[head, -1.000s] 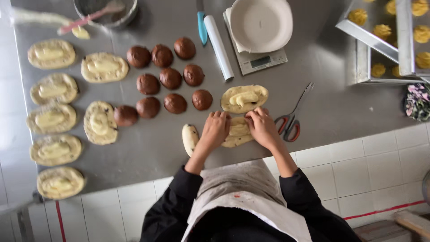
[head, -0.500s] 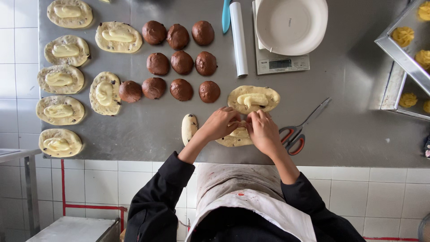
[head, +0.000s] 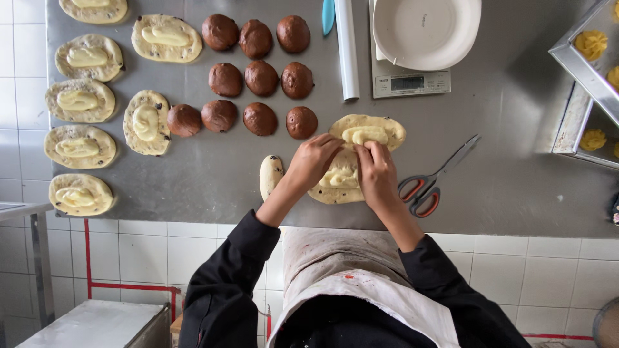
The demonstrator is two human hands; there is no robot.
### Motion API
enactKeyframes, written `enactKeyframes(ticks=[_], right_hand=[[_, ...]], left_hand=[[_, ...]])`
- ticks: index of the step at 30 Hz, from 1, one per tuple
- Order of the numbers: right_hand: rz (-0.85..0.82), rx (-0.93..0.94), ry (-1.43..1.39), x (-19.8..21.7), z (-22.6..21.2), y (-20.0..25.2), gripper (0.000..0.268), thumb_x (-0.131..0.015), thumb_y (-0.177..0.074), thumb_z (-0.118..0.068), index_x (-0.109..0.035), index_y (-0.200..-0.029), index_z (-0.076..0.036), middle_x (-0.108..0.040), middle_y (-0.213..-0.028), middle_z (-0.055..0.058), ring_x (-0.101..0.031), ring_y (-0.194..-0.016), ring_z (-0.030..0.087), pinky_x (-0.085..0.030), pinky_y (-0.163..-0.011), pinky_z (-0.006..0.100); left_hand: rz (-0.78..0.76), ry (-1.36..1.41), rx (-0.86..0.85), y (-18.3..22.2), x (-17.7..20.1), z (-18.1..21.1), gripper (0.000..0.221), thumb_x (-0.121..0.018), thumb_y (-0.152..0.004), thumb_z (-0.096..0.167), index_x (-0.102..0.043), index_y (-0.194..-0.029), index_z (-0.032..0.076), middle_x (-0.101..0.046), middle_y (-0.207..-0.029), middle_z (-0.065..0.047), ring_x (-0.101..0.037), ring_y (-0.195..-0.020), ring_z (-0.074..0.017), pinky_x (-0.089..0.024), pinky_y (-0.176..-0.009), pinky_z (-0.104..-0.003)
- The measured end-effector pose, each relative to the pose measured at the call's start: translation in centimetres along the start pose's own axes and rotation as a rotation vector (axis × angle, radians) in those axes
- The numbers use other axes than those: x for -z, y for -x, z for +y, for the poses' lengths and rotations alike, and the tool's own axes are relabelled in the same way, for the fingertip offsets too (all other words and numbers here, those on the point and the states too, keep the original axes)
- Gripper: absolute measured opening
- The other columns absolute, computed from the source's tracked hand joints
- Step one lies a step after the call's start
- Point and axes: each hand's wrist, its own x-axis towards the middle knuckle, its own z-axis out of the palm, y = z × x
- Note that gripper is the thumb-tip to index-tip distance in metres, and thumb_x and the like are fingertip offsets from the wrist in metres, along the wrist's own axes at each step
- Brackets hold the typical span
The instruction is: The person prepares a filling from a bowl, transfers it into a plastic piping bag, and pipes the filling onto dough pieces. The person then rolls the dough over the filling to shape the bread.
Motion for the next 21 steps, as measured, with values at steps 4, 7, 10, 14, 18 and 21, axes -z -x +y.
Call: enactKeyframes(ticks=[4, 7, 10, 14, 18, 21], right_hand=[[0.206, 0.094, -0.015, 1.0, -1.1, 2.4, 0.025, -0.070, -0.092, -0.002, -0.073, -0.117, -0.003, -0.065, -0.109, 0.008, -0.062, -0.099, 0.026, -0.054, -0.086, 0.040], [0.269, 0.145, 0.049, 1.2, -2.2, 5.9, 0.022, -0.074, -0.094, -0.012, -0.077, -0.115, -0.011, -0.067, -0.110, 0.002, -0.062, -0.102, 0.022, -0.047, -0.090, 0.040], [0.234, 0.185, 0.157, 1.1, -2.7, 8.3, 0.023, -0.073, -0.094, -0.017, -0.078, -0.117, -0.014, -0.068, -0.114, -0.003, -0.062, -0.106, 0.019, -0.036, -0.095, 0.044], [0.151, 0.153, 0.269, -0.6, -3.5, 10.3, 0.032, -0.066, -0.096, -0.018, -0.075, -0.125, -0.008, -0.067, -0.129, 0.000, -0.059, -0.117, 0.021, -0.033, -0.103, 0.048], [0.125, 0.152, 0.321, -2.2, -3.0, 11.7, 0.036, -0.062, -0.098, -0.015, -0.073, -0.131, -0.004, -0.065, -0.135, 0.001, -0.053, -0.124, 0.020, -0.032, -0.106, 0.048], [0.097, 0.181, 0.383, -2.6, -3.0, 12.0, 0.037, -0.061, -0.097, -0.019, -0.071, -0.130, -0.005, -0.065, -0.135, 0.001, -0.051, -0.126, 0.017, -0.031, -0.107, 0.049]], left_hand=[[0.150, -0.081, -0.095, 4.5, -1.7, 0.9, 0.017, -0.069, -0.097, 0.008, -0.073, -0.111, 0.000, -0.071, -0.115, -0.012, -0.070, -0.100, -0.0277, -0.058, -0.086, -0.040], [0.266, -0.302, -0.200, 9.5, -4.5, 2.4, 0.024, -0.070, -0.095, 0.015, -0.075, -0.117, 0.007, -0.068, -0.124, -0.010, -0.066, -0.109, -0.0279, -0.056, -0.096, -0.041], [0.225, -0.360, -0.154, 13.3, -6.7, 3.5, 0.034, -0.067, -0.094, 0.009, -0.070, -0.126, -0.001, -0.062, -0.133, -0.012, -0.062, -0.124, -0.0289, -0.053, -0.111, -0.044], [0.186, -0.365, -0.001, 14.8, -9.6, 5.3, 0.044, -0.061, -0.095, 0.006, -0.060, -0.137, -0.008, -0.055, -0.148, -0.019, -0.051, -0.141, -0.0316, -0.042, -0.119, -0.047], [0.173, -0.442, 0.077, 15.2, -11.1, 5.8, 0.049, -0.059, -0.095, 0.007, -0.057, -0.142, -0.007, -0.053, -0.152, -0.018, -0.048, -0.145, -0.0295, -0.035, -0.122, -0.047], [0.157, -0.461, 0.103, 15.4, -11.5, 5.5, 0.049, -0.059, -0.094, 0.008, -0.057, -0.142, -0.004, -0.053, -0.153, -0.016, -0.048, -0.146, -0.0283, -0.033, -0.122, -0.046]])
